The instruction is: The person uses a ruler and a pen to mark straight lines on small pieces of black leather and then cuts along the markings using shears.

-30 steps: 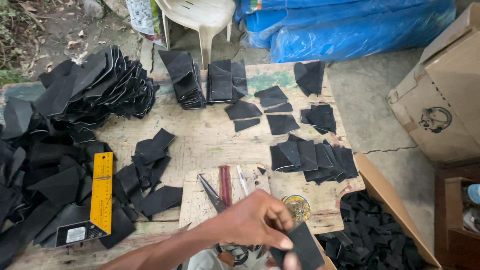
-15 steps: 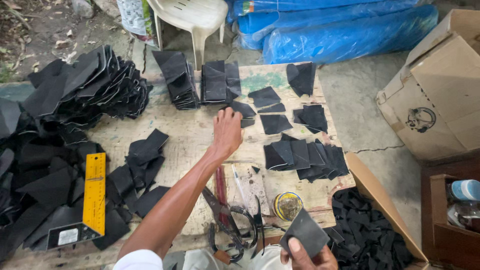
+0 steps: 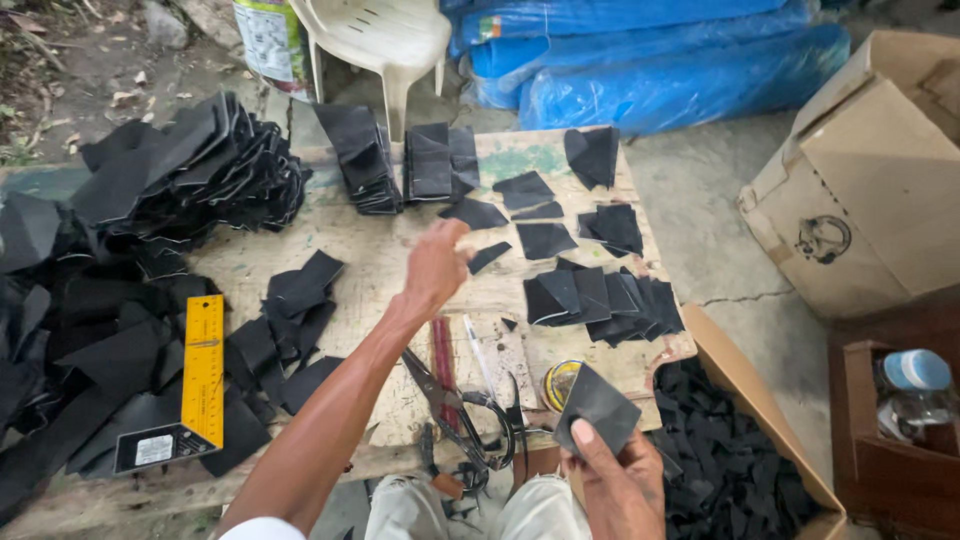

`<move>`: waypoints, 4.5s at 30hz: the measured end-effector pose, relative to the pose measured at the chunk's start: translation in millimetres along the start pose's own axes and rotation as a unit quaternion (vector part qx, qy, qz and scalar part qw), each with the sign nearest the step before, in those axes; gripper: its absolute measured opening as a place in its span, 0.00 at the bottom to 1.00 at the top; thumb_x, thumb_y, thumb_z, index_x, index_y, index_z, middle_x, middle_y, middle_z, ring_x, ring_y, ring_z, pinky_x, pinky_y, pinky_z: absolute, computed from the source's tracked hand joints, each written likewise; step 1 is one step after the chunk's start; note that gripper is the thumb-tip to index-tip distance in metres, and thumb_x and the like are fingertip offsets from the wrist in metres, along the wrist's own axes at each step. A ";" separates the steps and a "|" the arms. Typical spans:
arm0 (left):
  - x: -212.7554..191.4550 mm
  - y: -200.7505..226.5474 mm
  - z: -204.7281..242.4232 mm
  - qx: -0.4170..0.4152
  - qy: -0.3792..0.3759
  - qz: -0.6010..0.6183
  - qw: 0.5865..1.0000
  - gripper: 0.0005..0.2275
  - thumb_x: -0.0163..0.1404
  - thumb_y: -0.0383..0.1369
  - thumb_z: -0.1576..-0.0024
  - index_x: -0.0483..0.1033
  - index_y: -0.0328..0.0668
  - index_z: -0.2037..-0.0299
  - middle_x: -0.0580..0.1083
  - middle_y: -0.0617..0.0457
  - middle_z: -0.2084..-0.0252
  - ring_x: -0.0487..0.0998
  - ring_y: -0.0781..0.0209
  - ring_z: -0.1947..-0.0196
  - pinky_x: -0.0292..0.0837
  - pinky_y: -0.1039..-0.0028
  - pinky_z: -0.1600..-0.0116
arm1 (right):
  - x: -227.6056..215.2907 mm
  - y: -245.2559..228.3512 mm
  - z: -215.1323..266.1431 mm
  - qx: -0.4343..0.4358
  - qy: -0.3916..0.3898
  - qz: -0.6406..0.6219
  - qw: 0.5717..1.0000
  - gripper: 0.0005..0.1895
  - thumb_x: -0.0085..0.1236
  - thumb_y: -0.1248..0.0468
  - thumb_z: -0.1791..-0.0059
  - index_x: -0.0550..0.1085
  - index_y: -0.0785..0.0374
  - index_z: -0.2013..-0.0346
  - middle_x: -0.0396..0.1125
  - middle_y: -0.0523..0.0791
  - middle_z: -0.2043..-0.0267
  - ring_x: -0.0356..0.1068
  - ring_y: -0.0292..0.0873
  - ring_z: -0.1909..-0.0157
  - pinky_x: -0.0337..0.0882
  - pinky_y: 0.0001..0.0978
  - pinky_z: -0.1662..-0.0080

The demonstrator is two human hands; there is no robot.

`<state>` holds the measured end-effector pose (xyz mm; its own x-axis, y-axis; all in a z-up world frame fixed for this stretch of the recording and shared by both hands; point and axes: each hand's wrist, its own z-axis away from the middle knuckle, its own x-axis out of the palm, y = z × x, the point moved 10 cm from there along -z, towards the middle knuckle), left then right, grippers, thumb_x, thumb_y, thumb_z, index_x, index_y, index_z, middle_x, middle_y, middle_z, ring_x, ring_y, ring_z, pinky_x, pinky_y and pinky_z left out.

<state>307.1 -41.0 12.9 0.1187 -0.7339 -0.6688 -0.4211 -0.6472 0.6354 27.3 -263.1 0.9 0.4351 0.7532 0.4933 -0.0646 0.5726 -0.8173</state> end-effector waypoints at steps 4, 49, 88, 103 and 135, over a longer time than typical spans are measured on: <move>50.2 16.9 -2.3 0.126 -0.073 -0.112 0.983 0.13 0.56 0.26 0.50 0.74 0.35 0.55 0.75 0.38 0.55 0.76 0.36 0.55 0.72 0.55 0.52 | -0.8 3.1 3.6 -0.016 -0.032 0.005 0.999 0.08 0.58 0.74 0.52 0.75 0.74 0.59 0.72 0.51 0.66 0.69 0.44 0.68 0.68 0.40 0.66; -83.3 161.6 160.2 -0.192 -0.163 0.454 0.855 0.21 0.58 0.17 0.50 0.76 0.29 0.44 0.78 0.53 0.54 0.82 0.67 0.59 0.77 0.81 0.57 | 73.7 -29.1 21.2 0.001 -0.166 0.074 0.983 0.15 0.61 0.75 0.53 0.73 0.71 0.51 0.75 0.51 0.55 0.75 0.44 0.58 0.77 0.39 0.56; -87.8 170.8 161.8 -0.206 -0.129 0.388 0.889 0.18 0.61 0.22 0.50 0.80 0.31 0.48 0.78 0.58 0.56 0.71 0.79 0.73 0.66 0.84 0.73 | 71.3 -35.1 28.1 -0.023 -0.137 0.108 0.984 0.21 0.68 0.72 0.57 0.74 0.69 0.51 0.75 0.47 0.59 0.75 0.39 0.61 0.76 0.33 0.59; -82.0 165.0 167.1 -0.232 -0.130 0.370 0.890 0.19 0.60 0.22 0.51 0.80 0.31 0.48 0.79 0.59 0.53 0.72 0.79 0.73 0.69 0.84 0.72 | 65.5 -29.8 27.9 -0.023 -0.118 0.171 0.978 0.17 0.69 0.73 0.59 0.74 0.70 0.57 0.75 0.48 0.67 0.72 0.38 0.72 0.73 0.30 0.68; -70.8 157.2 176.0 -0.239 -0.112 0.387 0.884 0.19 0.61 0.20 0.52 0.80 0.30 0.48 0.80 0.54 0.55 0.75 0.75 0.72 0.70 0.82 0.72 | 67.4 -32.0 28.9 -0.017 -0.109 0.237 0.965 0.20 0.71 0.74 0.61 0.74 0.71 0.57 0.76 0.48 0.67 0.74 0.38 0.72 0.75 0.31 0.68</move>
<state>74.2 -54.5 92.2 -0.2427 -0.9700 0.0108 0.1356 -0.0229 0.9905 32.8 -221.3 68.9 0.1641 0.9803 0.1098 -0.1784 0.1390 -0.9741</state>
